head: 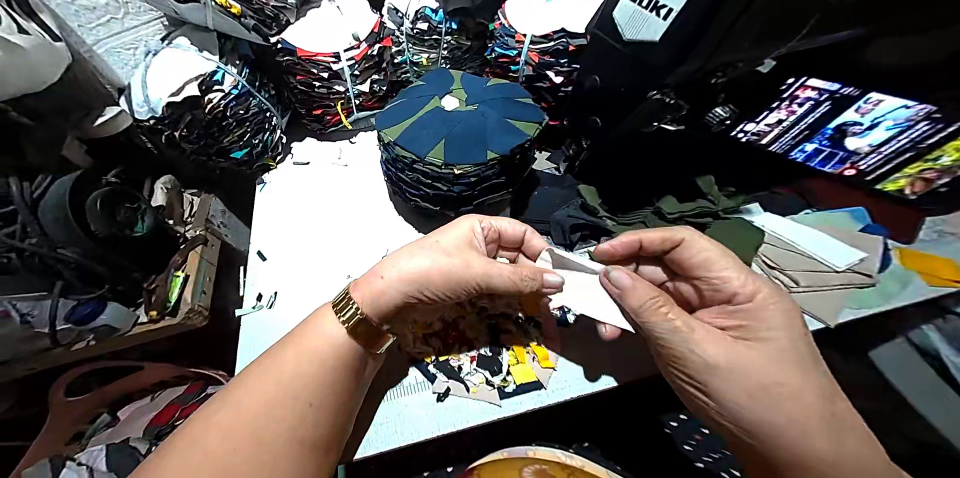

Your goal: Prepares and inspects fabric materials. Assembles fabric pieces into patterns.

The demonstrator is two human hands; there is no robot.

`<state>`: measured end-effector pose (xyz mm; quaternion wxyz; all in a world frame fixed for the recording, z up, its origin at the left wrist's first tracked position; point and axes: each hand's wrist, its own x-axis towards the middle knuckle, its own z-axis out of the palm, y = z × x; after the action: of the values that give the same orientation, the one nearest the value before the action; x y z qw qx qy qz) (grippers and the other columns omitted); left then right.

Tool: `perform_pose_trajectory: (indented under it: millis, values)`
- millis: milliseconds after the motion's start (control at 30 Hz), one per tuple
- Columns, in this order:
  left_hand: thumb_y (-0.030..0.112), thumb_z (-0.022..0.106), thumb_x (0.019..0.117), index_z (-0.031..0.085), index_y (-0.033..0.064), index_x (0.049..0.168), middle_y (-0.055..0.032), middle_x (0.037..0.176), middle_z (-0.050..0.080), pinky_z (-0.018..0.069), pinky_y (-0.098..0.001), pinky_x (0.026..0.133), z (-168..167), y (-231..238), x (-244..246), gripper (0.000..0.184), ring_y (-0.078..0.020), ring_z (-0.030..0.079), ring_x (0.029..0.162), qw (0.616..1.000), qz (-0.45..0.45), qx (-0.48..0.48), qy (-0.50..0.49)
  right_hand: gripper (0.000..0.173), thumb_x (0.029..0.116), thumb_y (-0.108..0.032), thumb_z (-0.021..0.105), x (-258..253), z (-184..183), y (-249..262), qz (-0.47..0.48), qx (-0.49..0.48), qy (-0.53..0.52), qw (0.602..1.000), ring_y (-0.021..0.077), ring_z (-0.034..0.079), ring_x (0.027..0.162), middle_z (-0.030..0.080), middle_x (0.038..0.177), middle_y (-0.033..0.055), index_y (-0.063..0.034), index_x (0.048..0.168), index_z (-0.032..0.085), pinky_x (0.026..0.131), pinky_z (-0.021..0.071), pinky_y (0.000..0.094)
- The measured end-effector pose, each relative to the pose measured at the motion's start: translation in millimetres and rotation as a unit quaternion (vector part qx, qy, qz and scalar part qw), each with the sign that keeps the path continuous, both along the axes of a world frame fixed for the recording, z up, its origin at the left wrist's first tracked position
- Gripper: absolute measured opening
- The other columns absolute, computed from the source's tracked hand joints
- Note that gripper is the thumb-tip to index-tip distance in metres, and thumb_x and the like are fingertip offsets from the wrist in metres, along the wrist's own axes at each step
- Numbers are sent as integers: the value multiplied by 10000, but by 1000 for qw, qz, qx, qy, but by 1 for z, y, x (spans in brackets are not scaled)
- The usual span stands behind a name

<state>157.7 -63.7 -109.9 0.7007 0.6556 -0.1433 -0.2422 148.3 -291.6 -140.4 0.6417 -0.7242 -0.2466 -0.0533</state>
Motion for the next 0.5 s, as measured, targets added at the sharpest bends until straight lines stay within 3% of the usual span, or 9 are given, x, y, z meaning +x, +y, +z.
perform_pose_trajectory:
  millis: [67,167,233,333,433,500]
  values:
    - [20,626,986,670,31,990,-17,789,672,443,-141,553,-4,-1,0,45,-5,559,629,1000,5,-10,-10,162,1034,-167,565,0,-2,2,17,14,6,1000,74,636,599,684,872,-5,-147,1156,669,518,563,186]
    - [67,589,1027,664,34,963,-16,767,642,403,-147,536,-5,-4,0,104,-13,514,609,1000,12,-5,-26,214,1078,-212,494,1,-4,2,56,44,36,997,103,658,646,679,897,37,-118,1179,657,558,589,223]
    - [113,542,1055,654,51,928,2,714,582,370,-150,503,-6,-6,-1,181,-15,477,572,999,29,-5,-21,223,1019,-274,610,1,-5,-1,61,37,43,997,92,674,736,676,983,5,-178,1218,640,627,600,221]
    - [160,493,1083,636,59,902,11,676,545,359,-145,475,-7,-7,-1,252,-11,450,533,998,63,-5,1,475,828,-232,815,2,-8,-5,74,13,-10,997,111,683,945,649,1158,-29,-258,1237,576,767,620,246]
    - [154,487,1087,630,48,905,4,661,529,344,-141,464,-7,-8,-1,254,-10,425,510,996,81,-17,20,528,813,-248,832,7,-15,-7,69,-55,-145,985,140,590,1207,520,1376,-33,-291,1256,549,931,591,294]
    - [145,488,1085,630,47,904,10,648,520,347,-133,460,-7,-9,-2,250,-2,422,501,996,78,-24,31,429,847,-223,779,7,-17,-4,17,-108,-230,967,120,539,1241,475,1382,-1,-238,1225,576,971,546,264]
